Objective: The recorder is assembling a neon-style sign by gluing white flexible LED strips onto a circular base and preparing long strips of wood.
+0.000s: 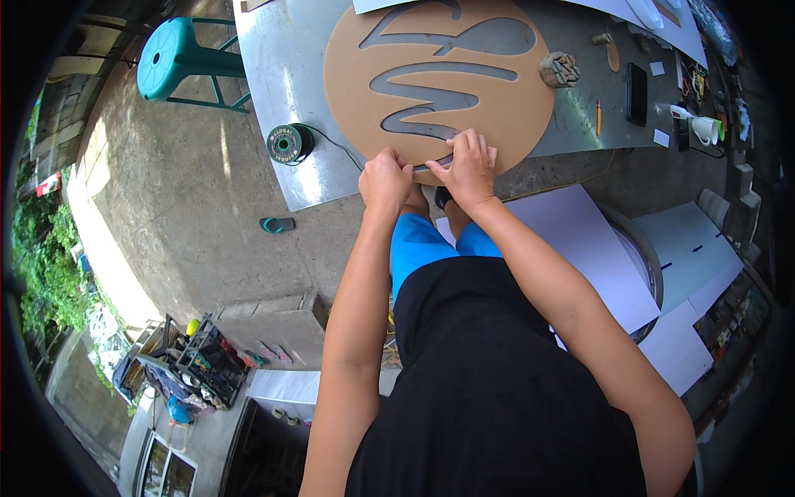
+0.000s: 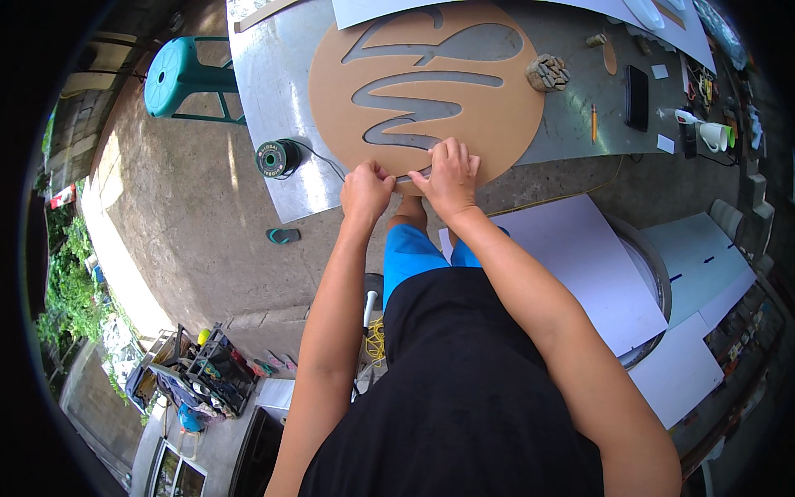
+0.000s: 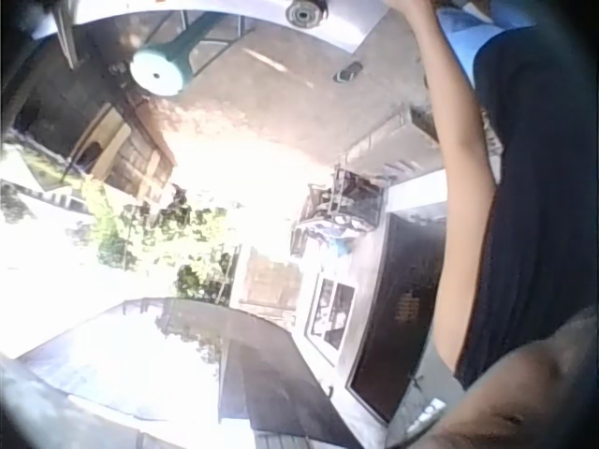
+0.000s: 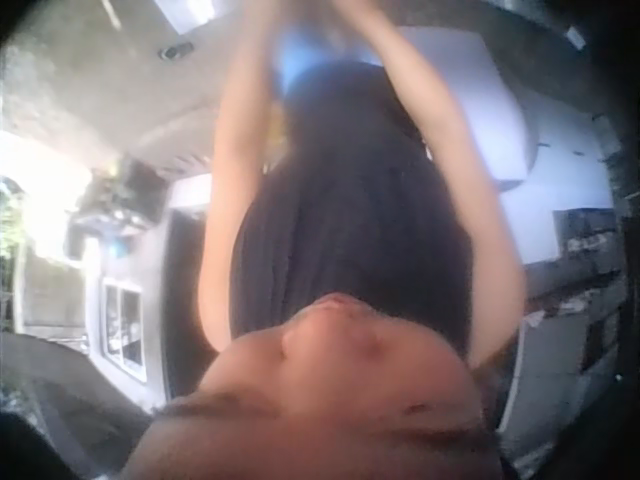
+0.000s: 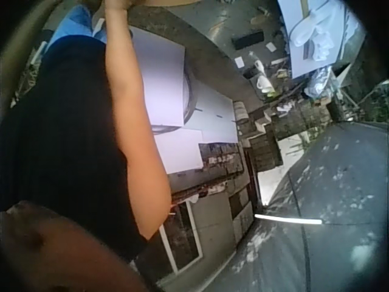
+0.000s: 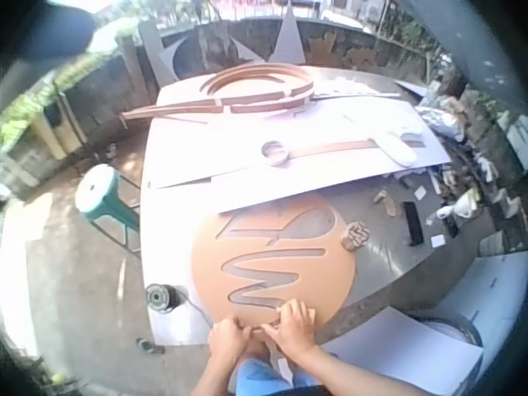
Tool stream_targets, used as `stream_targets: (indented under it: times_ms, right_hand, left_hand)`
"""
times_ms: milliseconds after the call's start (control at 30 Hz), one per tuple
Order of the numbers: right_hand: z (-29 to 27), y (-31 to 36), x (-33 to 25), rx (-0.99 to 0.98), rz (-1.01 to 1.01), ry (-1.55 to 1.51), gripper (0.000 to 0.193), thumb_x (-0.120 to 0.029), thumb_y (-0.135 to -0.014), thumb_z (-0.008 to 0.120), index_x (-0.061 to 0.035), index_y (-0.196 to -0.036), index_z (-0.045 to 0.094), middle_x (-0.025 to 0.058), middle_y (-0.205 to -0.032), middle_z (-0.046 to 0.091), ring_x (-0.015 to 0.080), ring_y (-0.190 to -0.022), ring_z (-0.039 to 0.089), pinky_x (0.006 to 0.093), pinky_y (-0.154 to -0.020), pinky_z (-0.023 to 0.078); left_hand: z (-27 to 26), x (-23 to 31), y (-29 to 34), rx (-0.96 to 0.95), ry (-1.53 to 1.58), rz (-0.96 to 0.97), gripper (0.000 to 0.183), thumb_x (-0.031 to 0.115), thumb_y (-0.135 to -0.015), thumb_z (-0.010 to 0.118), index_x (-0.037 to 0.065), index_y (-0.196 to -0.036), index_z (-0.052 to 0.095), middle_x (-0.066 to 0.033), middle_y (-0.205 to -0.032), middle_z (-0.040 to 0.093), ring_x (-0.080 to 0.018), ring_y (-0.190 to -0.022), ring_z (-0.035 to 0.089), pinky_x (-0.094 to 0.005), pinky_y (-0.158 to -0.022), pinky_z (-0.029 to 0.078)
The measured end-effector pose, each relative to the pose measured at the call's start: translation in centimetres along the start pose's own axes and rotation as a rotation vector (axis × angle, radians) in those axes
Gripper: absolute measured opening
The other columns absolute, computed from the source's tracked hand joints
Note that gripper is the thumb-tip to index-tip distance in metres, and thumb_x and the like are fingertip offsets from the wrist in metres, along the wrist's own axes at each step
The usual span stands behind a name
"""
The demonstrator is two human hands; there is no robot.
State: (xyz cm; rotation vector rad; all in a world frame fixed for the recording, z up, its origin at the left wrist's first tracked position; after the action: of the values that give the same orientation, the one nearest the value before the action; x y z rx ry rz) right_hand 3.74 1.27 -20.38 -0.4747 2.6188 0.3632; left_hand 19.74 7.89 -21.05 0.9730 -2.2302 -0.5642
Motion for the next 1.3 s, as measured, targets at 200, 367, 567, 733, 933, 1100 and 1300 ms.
stream_targets:
  times_ms: [200, 367, 567, 733, 933, 1100, 1300]
  right_hand:
    - [0.1, 0.1, 0.0, -0.003, 0.000, 0.001, 0.048, -0.033, -0.070, 0.088, -0.0084, -0.101, 0.062, 0.0084, -0.107, 0.055, 0.0302, -0.106, 0.053, 0.0452, -0.089, 0.038]
    - [0.2, 0.2, 0.0, 0.020, -0.012, 0.005, 0.048, -0.032, -0.071, 0.088, -0.0074, -0.103, 0.062, 0.0095, -0.108, 0.055, 0.0308, -0.107, 0.053, 0.0455, -0.090, 0.037]
    - [0.0, 0.2, -0.2, 0.010, -0.008, 0.006, 0.049, -0.032, -0.071, 0.087, -0.0071, -0.104, 0.061, 0.0097, -0.109, 0.055, 0.0308, -0.108, 0.052, 0.0453, -0.091, 0.037]
    - [0.0, 0.2, -0.2, 0.010, -0.013, 0.013, 0.049, -0.031, -0.072, 0.087, -0.0071, -0.105, 0.060, 0.0098, -0.109, 0.054, 0.0310, -0.109, 0.052, 0.0451, -0.092, 0.036]
    - [-0.1, 0.4, -0.3, -0.009, 0.015, -0.011, 0.050, -0.031, -0.073, 0.087, -0.0065, -0.106, 0.059, 0.0108, -0.114, 0.054, 0.0322, -0.114, 0.051, 0.0466, -0.094, 0.036]
    - [-0.3, 4.1, -1.1, 0.047, 0.085, -0.295, 0.048, -0.024, -0.077, 0.084, -0.0044, -0.114, 0.061, 0.0103, -0.106, 0.060, 0.0278, -0.104, 0.059, 0.0441, -0.084, 0.047]
    - [7.2, 8.5, -3.6, -0.564, 0.589, -1.032, 0.029, -0.022, -0.092, 0.074, -0.0051, -0.113, 0.062, -0.0002, -0.099, 0.066, 0.0131, -0.089, 0.062, 0.0356, -0.073, 0.051]
  left_hand:
    - [-0.1, 0.0, -0.1, -0.009, -0.008, -0.002, 0.021, 0.022, -0.079, 0.078, 0.006, -0.090, 0.071, -0.0137, -0.090, 0.076, -0.0333, -0.090, 0.073, -0.0445, -0.078, 0.056]
    - [0.1, 0.0, -0.3, -0.039, -0.008, -0.019, 0.019, 0.021, -0.079, 0.077, 0.009, -0.093, 0.071, -0.0152, -0.094, 0.075, -0.0358, -0.094, 0.072, -0.0462, -0.082, 0.057]
    - [-0.2, 0.0, -0.3, -0.039, 0.007, -0.019, 0.018, 0.020, -0.079, 0.077, 0.009, -0.091, 0.071, -0.0152, -0.093, 0.075, -0.0356, -0.093, 0.072, -0.0463, -0.081, 0.057]
    - [-0.3, 0.2, -0.3, -0.047, -0.005, -0.021, 0.016, 0.020, -0.079, 0.077, 0.009, -0.089, 0.071, -0.0154, -0.091, 0.075, -0.0356, -0.093, 0.072, -0.0463, -0.081, 0.057]
    - [0.0, 0.0, -0.5, -0.018, -0.016, -0.011, 0.018, 0.021, -0.078, 0.077, 0.007, -0.087, 0.071, -0.0140, -0.087, 0.075, -0.0327, -0.088, 0.073, -0.0437, -0.076, 0.056]
    - [-0.1, -0.1, -0.6, -0.018, -0.026, -0.004, 0.018, 0.021, -0.078, 0.077, 0.007, -0.087, 0.071, -0.0139, -0.087, 0.075, -0.0325, -0.088, 0.073, -0.0438, -0.076, 0.056]
    - [0.1, -0.4, -0.9, -0.038, -0.029, -0.005, 0.019, 0.021, -0.079, 0.078, 0.006, -0.089, 0.072, -0.0134, -0.087, 0.075, -0.0320, -0.089, 0.073, -0.0434, -0.076, 0.057]
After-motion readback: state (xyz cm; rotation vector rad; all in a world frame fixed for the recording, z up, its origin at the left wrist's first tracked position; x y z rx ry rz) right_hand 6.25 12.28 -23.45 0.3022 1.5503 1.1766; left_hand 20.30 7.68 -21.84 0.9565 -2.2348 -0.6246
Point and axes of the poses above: each hand's wrist, its own y-axis away from the middle knuckle, its own z-axis out of the palm, x = y × z, the point moved 6 cm from there along -y, towards the middle knuckle
